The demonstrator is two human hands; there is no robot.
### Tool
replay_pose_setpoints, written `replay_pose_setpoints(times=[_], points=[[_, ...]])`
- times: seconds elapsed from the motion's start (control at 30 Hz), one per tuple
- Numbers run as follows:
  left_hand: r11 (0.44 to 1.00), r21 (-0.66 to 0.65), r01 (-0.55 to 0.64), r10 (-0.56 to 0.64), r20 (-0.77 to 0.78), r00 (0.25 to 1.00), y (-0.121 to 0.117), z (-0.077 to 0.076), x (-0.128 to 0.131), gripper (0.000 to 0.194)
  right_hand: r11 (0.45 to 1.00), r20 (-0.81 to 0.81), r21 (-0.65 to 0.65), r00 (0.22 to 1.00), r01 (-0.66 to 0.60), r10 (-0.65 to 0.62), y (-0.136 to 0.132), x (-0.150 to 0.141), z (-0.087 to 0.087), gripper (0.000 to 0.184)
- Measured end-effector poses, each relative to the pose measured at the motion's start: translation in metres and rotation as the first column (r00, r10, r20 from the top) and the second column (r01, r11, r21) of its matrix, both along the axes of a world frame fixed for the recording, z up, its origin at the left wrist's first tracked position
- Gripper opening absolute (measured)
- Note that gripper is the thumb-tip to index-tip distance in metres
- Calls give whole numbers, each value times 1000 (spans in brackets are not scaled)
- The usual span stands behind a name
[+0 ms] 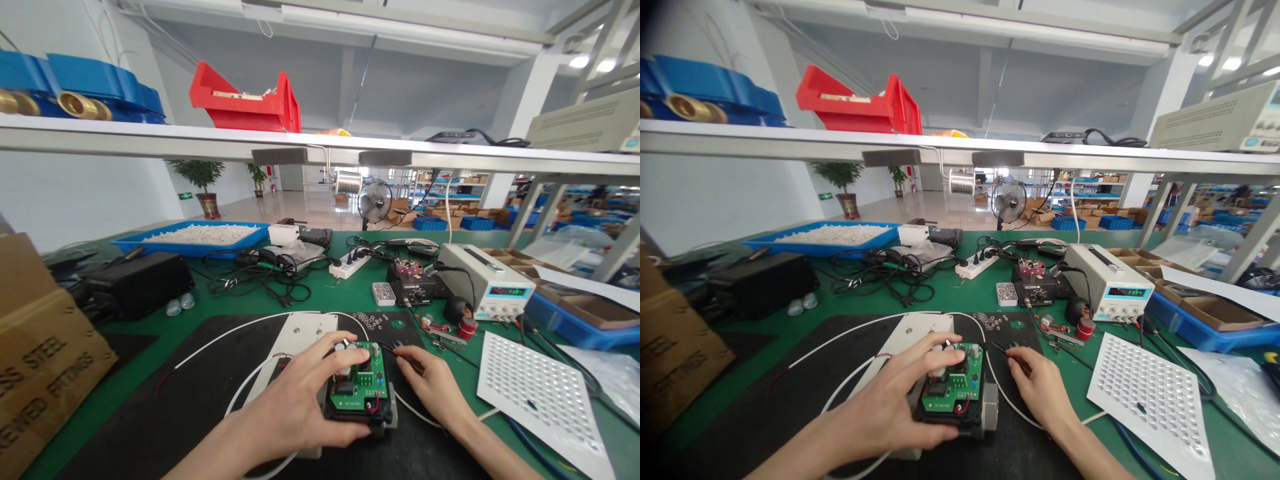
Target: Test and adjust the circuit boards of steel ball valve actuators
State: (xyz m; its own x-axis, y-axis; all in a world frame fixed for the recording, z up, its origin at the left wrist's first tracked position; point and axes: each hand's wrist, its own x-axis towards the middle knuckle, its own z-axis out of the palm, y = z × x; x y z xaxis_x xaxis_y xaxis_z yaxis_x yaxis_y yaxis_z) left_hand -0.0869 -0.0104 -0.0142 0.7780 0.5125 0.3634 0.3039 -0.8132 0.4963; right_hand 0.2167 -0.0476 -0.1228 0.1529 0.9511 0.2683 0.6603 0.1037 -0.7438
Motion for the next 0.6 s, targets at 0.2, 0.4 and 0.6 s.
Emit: replay_pose_setpoints(times=[0.2, 0.4, 0.6], points=[[1000, -7, -1, 1, -7, 1000, 0, 2, 1, 84, 1000, 29, -17, 1000, -3, 3, 0, 0, 0, 30], [1000, 3, -1, 1, -7, 1000, 0, 1, 1, 85, 999, 68, -39, 998, -1, 4, 0, -2, 2, 29], [1000, -21, -18, 18, -27, 999, 0, 2, 0, 86, 999, 61, -43, 998, 4, -1, -2, -3, 4, 29]])
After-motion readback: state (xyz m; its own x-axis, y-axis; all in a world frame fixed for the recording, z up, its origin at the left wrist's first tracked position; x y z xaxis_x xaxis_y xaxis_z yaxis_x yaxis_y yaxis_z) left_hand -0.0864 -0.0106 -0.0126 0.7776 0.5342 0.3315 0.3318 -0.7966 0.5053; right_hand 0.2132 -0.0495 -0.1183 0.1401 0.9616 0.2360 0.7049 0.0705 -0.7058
